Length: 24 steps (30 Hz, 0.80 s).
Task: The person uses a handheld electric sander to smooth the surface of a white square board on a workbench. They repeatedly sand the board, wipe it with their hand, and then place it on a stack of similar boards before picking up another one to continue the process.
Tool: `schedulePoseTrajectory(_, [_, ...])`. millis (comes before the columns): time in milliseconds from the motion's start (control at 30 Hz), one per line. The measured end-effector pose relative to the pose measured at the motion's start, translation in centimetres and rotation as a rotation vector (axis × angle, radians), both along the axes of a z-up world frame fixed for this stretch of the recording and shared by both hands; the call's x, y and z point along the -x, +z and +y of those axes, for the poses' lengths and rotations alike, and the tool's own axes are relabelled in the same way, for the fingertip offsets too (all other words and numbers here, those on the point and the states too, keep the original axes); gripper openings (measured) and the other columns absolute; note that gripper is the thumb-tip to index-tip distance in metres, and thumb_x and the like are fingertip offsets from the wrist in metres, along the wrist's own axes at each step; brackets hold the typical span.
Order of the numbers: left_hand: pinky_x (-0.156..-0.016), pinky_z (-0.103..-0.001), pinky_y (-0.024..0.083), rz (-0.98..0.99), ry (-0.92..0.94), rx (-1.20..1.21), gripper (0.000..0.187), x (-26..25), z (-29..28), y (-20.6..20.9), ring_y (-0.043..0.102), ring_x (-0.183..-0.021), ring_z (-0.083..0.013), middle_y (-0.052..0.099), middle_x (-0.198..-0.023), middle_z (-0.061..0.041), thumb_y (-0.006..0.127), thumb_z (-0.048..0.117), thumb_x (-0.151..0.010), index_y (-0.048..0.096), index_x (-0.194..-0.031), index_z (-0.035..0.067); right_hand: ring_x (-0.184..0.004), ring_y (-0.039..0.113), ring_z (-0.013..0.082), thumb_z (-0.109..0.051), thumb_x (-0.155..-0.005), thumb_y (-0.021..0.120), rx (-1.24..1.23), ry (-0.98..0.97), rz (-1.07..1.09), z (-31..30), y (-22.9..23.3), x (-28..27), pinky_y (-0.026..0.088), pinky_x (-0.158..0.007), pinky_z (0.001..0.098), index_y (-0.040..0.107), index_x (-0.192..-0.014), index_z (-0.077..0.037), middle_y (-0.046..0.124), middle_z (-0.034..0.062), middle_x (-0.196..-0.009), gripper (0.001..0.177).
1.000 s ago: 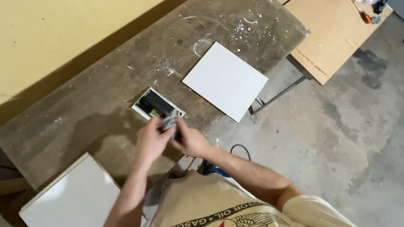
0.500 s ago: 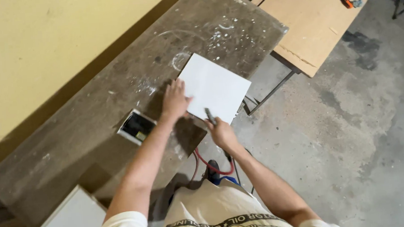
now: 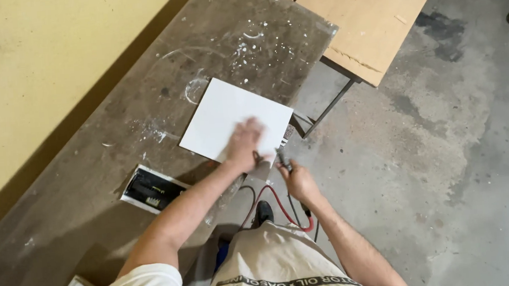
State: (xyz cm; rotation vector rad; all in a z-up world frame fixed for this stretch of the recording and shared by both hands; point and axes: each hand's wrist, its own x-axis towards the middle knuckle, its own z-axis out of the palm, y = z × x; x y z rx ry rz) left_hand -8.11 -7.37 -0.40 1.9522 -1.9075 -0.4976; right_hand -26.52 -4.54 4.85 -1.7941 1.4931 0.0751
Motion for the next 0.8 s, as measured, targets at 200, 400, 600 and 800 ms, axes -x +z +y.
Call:
schedulePoseTrajectory(200, [-0.123, -0.056, 0.026, -0.295, 0.31, 0.203, 0.093, -9.9, -6.5, -7.6, 0.038, -0.147, -0.044, 0.043, -0.155, -0.029, 0.058, 0.068, -0.095, 0.044, -0.152, -0.005, -0.106, 0.069, 0.047, -0.058, -0.102, 0.049, 0.05, 0.07, 0.007, -3.3, -2.6, 1.9, 0.055, -0.09, 0.0573, 0.062, -0.121, -0.004, 0.073, 0.0298, -0.101, 0.059])
schedulePoseTrajectory(400, [-0.124, -0.056, 0.024, -0.373, -0.157, 0.062, 0.109, -4.7, -8.7, -7.6, 0.034, -0.152, -0.0318, 0.036, -0.165, -0.012, 0.043, 0.09, -0.083, 0.038, -0.158, 0.011, -0.109, 0.068, 0.0478, -0.058, -0.102, 0.048, 0.016, 0.095, -0.081, -4.1, 0.5, -1.4, 0.055, -0.091, 0.0586, 0.061, -0.128, -0.002, 0.073, 0.0309, -0.106, 0.063])
schedulePoseTrajectory(600, [-0.121, -0.058, 0.025, -0.184, 0.341, 0.098, 0.104, -4.7, -9.7, -3.1, 0.04, -0.143, -0.051, 0.045, -0.149, -0.038, 0.072, 0.069, -0.079, 0.052, -0.141, -0.012, -0.11, 0.067, 0.0487, -0.054, -0.103, 0.049, 0.003, -0.037, -0.076, -5.1, 3.2, -0.1, 0.053, -0.094, 0.0603, 0.061, -0.129, -0.002, 0.072, 0.0325, -0.108, 0.06])
schedulePoseTrajectory(800, [-0.13, -0.048, 0.009, -0.356, -0.335, -0.051, 0.099, 4.8, -5.7, -6.2, 0.016, -0.159, -0.0308, 0.017, -0.172, -0.012, 0.02, 0.083, -0.093, 0.021, -0.164, 0.014, -0.111, 0.067, 0.0487, -0.053, -0.105, 0.048, 0.052, -0.14, -0.098, -7.1, -5.7, 6.4, 0.052, -0.092, 0.0607, 0.063, -0.127, 0.0, 0.075, 0.0264, -0.11, 0.06])
